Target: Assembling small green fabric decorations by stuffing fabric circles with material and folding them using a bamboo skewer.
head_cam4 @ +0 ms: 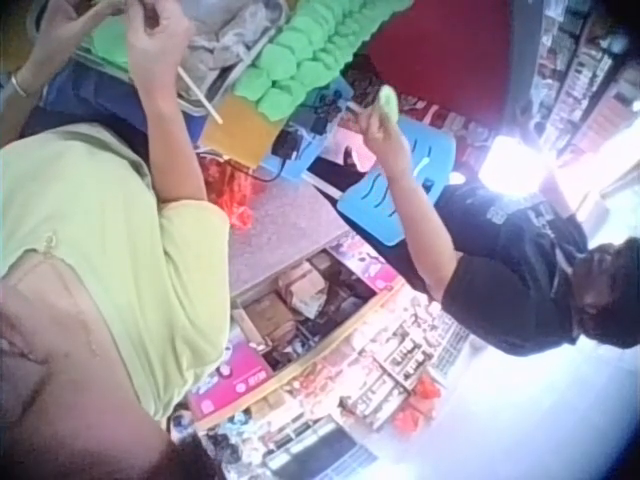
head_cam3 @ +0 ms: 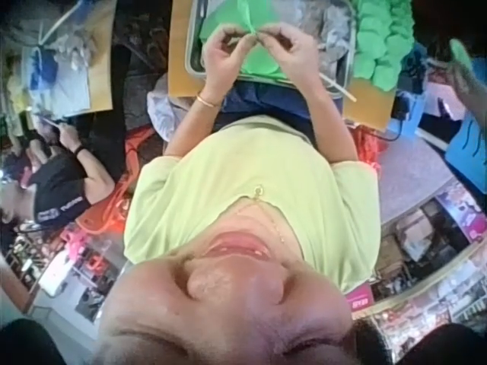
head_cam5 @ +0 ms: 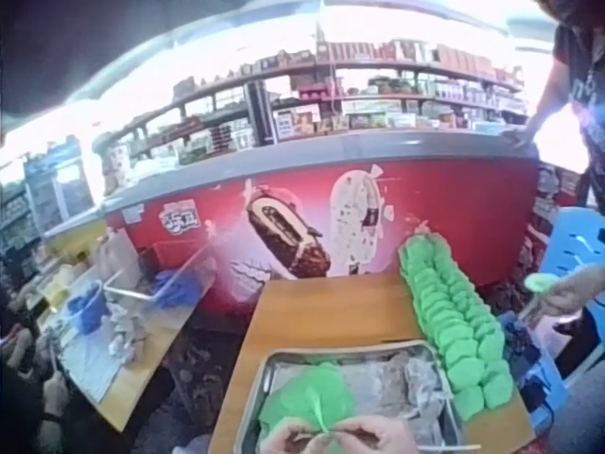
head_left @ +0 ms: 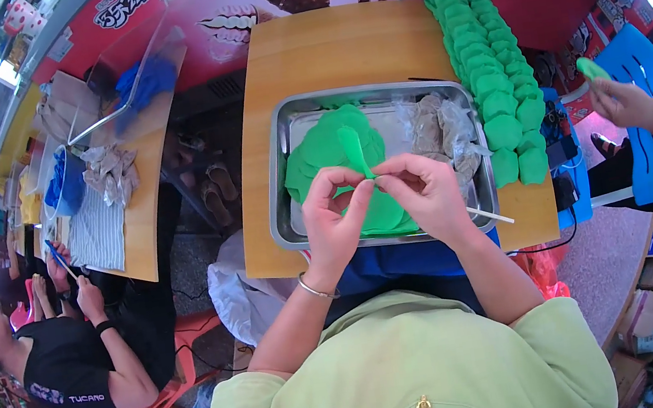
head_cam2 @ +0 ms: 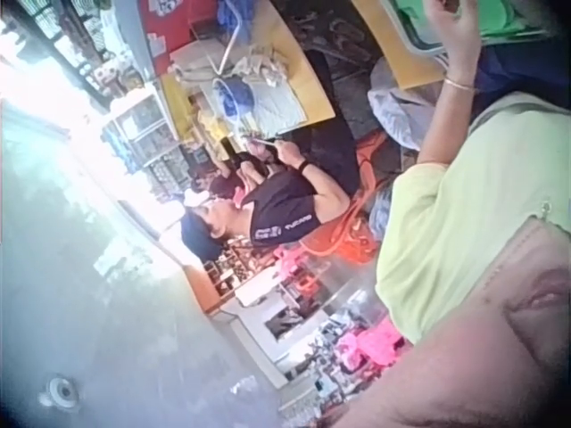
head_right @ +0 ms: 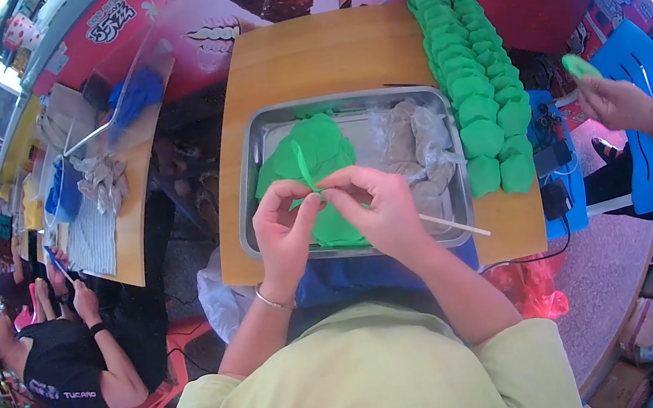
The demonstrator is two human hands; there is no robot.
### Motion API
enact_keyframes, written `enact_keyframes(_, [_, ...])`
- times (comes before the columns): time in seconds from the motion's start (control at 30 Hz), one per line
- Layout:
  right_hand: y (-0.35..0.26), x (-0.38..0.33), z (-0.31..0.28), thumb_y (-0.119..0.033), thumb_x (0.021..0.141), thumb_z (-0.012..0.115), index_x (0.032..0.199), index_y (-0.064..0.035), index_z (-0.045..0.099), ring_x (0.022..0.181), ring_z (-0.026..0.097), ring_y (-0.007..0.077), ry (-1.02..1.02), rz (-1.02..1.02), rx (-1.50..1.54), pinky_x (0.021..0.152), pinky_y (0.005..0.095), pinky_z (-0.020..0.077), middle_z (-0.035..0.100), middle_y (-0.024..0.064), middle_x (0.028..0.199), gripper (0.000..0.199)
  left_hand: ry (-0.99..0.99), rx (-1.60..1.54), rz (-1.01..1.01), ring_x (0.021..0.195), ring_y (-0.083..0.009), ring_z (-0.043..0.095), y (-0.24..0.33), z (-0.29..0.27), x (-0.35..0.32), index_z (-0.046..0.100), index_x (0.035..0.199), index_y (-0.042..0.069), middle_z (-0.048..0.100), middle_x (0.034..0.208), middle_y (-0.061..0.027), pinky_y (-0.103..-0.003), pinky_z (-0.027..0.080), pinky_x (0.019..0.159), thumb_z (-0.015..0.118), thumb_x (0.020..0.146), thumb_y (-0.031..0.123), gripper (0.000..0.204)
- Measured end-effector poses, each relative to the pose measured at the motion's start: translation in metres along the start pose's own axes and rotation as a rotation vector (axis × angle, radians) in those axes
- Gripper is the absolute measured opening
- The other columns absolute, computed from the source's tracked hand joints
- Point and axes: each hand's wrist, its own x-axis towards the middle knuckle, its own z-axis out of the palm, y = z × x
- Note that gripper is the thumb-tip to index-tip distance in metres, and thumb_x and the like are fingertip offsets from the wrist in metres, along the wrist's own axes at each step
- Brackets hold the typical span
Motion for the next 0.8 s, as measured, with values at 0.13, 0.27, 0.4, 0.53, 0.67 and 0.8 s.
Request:
enact_keyframes(0.13, [0.002,0.000,-0.004,-0.004,0.087,0.058,0.094,0.0030,0.060,0.079,0.060,0.0079,-0.022,0.067,0.025,0.072,0.0221,0.0499,0.063,0.0034,0.084,0.010,-0.012,0.044,0.014,0.086,-0.0100,0.056,-0.005,-0.002,0.001,0.055,0.090,-0.002,0.053,0.093,-0.0051,-0.022,0.051,0.072,0.064,0.081,-0.001,0.012])
enact_keyframes(0.27, [0.005,0.001,-0.005,-0.005,0.086,0.060,0.090,0.0026,0.060,0.074,0.059,0.0060,0.016,0.090,0.073,0.065,0.0209,0.0473,0.063,0.0027,0.078,0.009,-0.015,0.063,0.060,0.086,-0.0100,0.056,-0.001,0.003,0.000,0.056,0.089,-0.002,0.053,0.093,-0.0050,-0.022,0.051,0.072,0.064,0.081,-0.001,0.011])
enact_keyframes(0.4, [0.004,0.002,-0.005,-0.006,0.087,0.060,0.090,0.0019,0.060,0.074,0.057,0.0053,0.005,0.100,0.108,0.067,0.0202,0.0461,0.061,0.0007,0.076,0.009,-0.026,0.081,0.036,0.085,-0.0109,0.057,-0.002,0.004,-0.001,0.056,0.091,-0.002,0.053,0.093,-0.0060,-0.022,0.051,0.070,0.065,0.080,-0.001,0.014])
enact_keyframes(0.53, [0.014,0.005,-0.011,-0.008,0.086,0.061,0.087,-0.0006,0.060,0.072,0.055,0.0038,0.010,0.138,0.211,0.063,0.0194,0.0431,0.060,-0.0011,0.075,0.008,-0.041,0.073,0.006,0.084,-0.0113,0.057,0.001,0.010,-0.005,0.055,0.092,-0.001,0.053,0.093,-0.0062,-0.022,0.051,0.069,0.067,0.079,0.001,0.018])
enact_keyframes(0.67, [0.022,0.006,-0.013,-0.010,0.085,0.064,0.084,-0.0033,0.060,0.068,0.053,0.0030,0.003,0.167,0.331,0.058,0.0192,0.0397,0.060,-0.0020,0.074,0.008,-0.086,0.223,0.082,0.087,-0.0095,0.054,0.005,0.011,-0.003,0.054,0.095,0.000,0.053,0.095,-0.0032,-0.022,0.050,0.073,0.066,0.079,-0.001,0.020])
enact_keyframes(0.8, [0.017,0.003,-0.010,-0.008,0.085,0.063,0.081,-0.0041,0.058,0.066,0.052,0.0033,-0.005,0.187,0.290,0.059,0.0182,0.0415,0.059,-0.0024,0.074,0.007,-0.049,0.102,-0.003,0.086,-0.0106,0.056,-0.002,0.008,-0.002,0.055,0.095,-0.001,0.054,0.095,-0.0050,-0.023,0.051,0.070,0.069,0.078,0.002,0.022])
